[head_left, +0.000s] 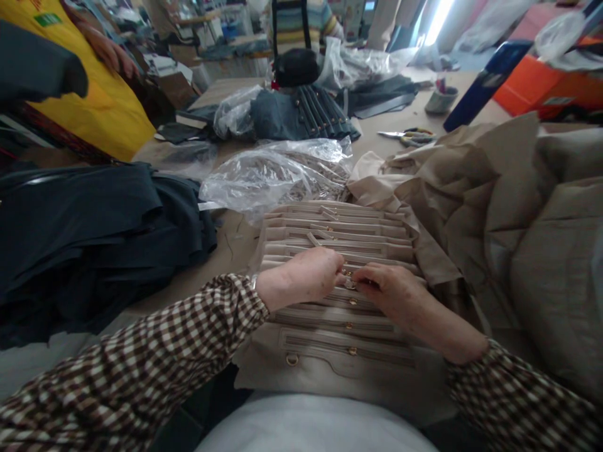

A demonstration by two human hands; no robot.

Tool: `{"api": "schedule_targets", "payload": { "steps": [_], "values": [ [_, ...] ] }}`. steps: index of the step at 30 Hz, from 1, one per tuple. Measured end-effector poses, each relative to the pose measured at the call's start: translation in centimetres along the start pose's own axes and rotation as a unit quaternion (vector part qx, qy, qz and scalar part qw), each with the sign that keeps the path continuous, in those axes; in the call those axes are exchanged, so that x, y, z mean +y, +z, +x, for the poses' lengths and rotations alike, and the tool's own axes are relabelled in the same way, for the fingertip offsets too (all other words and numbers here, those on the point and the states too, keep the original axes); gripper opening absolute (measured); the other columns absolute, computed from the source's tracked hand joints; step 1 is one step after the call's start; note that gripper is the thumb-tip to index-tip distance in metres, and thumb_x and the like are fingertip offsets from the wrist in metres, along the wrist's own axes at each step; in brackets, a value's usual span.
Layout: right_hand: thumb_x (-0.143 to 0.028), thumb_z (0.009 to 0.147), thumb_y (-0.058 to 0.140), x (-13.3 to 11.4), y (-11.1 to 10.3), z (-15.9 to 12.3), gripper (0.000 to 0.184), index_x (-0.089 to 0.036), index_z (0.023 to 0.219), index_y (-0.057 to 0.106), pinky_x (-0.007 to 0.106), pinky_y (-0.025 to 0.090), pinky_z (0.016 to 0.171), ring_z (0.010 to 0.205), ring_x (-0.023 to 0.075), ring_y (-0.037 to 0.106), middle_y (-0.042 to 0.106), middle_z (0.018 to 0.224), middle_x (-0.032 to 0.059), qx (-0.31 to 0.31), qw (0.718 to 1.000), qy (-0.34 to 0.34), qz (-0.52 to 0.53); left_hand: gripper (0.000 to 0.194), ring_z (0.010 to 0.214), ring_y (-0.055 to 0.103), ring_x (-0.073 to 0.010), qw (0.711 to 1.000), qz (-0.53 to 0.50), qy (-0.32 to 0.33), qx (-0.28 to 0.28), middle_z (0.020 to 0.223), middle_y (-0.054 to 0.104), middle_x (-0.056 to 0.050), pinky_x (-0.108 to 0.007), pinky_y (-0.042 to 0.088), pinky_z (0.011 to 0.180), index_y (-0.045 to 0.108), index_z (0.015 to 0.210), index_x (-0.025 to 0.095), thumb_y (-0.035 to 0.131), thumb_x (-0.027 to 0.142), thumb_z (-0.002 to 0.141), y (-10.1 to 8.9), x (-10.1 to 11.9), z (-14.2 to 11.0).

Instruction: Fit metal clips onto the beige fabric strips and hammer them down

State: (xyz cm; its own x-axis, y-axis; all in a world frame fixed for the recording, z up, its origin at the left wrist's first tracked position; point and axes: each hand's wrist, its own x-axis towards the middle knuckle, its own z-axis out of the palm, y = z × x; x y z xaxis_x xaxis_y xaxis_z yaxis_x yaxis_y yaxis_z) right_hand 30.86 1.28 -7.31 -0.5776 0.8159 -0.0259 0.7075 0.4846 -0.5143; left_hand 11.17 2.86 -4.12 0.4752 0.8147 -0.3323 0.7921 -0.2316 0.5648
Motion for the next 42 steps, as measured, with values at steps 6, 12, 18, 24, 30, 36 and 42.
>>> {"api": "schedule_targets", "payload": {
  "steps": [6, 12, 18, 24, 30, 36, 42],
  "values": [
    [-0.010, 0.083, 0.056, -0.3, 0.3, 0.2, 0.016, -0.021, 0.080, 0.069, 0.026, 0.034, 0.059, 0.065, 0.0150, 0.061, 0.070, 0.077, 0.0010, -0.014, 0.998, 0.005, -0.066, 0.024, 0.050, 0.043, -0.0137, 0.999, 0.039, 0.010, 0.008, 0.056, 0.053, -0.002, -0.025, 0.029, 0.052, 0.062, 0.064, 0.018, 0.063, 0.033, 0.083, 0.2, -0.1, 0.1],
    [-0.011, 0.083, 0.054, 0.0, 0.1, 0.4, 0.016, -0.021, 0.079, 0.066, 0.026, 0.029, 0.056, 0.062, 0.0136, 0.059, 0.068, 0.074, 0.0003, -0.016, 0.997, -0.047, -0.062, 0.021, 0.052, 0.048, -0.0159, 0.998, 0.057, 0.020, 0.006, 0.059, 0.056, -0.004, -0.026, 0.033, 0.054, 0.063, 0.067, 0.019, 0.059, 0.032, 0.084, 0.3, -0.2, -0.1],
    [-0.009, 0.080, 0.054, 0.0, -0.1, 0.5, 0.018, -0.021, 0.071, 0.065, 0.026, 0.030, 0.056, 0.061, 0.0137, 0.058, 0.067, 0.070, -0.0001, -0.035, 0.997, -0.043, -0.056, 0.023, 0.052, 0.050, -0.0151, 0.999, 0.044, 0.021, 0.011, 0.056, 0.056, -0.003, -0.025, 0.037, 0.055, 0.062, 0.065, 0.018, 0.061, 0.032, 0.083, -0.1, 0.0, -0.7],
    [-0.013, 0.085, 0.051, -0.3, 0.6, 0.7, 0.018, -0.020, 0.075, 0.064, 0.027, 0.031, 0.058, 0.065, 0.0152, 0.061, 0.069, 0.075, 0.0014, -0.028, 0.995, -0.022, -0.093, 0.024, 0.064, 0.060, -0.0224, 0.995, 0.096, 0.010, 0.004, 0.069, 0.064, -0.009, -0.029, 0.044, 0.061, 0.064, 0.071, 0.017, 0.056, 0.034, 0.087, 0.2, 0.4, -0.5],
    [-0.012, 0.083, 0.054, -0.2, 0.6, 1.3, 0.016, -0.021, 0.073, 0.062, 0.028, 0.027, 0.055, 0.061, 0.0143, 0.058, 0.067, 0.070, 0.0004, -0.032, 0.994, -0.004, -0.109, 0.019, 0.068, 0.062, -0.0241, 0.993, 0.119, -0.025, 0.010, 0.070, 0.064, -0.011, -0.030, 0.046, 0.065, 0.064, 0.073, 0.017, 0.057, 0.030, 0.085, 0.3, 0.1, -0.7],
    [-0.012, 0.088, 0.053, -0.9, 0.1, 0.9, 0.013, -0.020, 0.080, 0.058, 0.025, 0.035, 0.059, 0.063, 0.0132, 0.056, 0.063, 0.073, -0.0007, 0.038, 0.998, -0.056, 0.014, 0.022, 0.066, 0.055, -0.0167, 0.998, -0.020, -0.020, 0.064, 0.067, 0.059, -0.004, -0.025, 0.041, 0.063, 0.059, 0.068, 0.017, 0.053, 0.029, 0.086, -0.9, -1.1, -0.8],
    [-0.023, 0.092, 0.060, -4.5, -0.3, 1.3, 0.016, -0.021, 0.108, 0.057, 0.027, 0.047, 0.079, 0.092, 0.0182, 0.061, 0.065, 0.101, 0.0071, 0.204, 0.950, -0.210, 0.113, 0.019, 0.041, 0.036, -0.0080, 0.868, -0.486, -0.088, 0.045, 0.055, 0.043, 0.006, -0.019, 0.029, 0.041, 0.054, 0.082, 0.019, 0.048, 0.035, 0.090, -1.0, 0.8, -0.8]
  ]
}}
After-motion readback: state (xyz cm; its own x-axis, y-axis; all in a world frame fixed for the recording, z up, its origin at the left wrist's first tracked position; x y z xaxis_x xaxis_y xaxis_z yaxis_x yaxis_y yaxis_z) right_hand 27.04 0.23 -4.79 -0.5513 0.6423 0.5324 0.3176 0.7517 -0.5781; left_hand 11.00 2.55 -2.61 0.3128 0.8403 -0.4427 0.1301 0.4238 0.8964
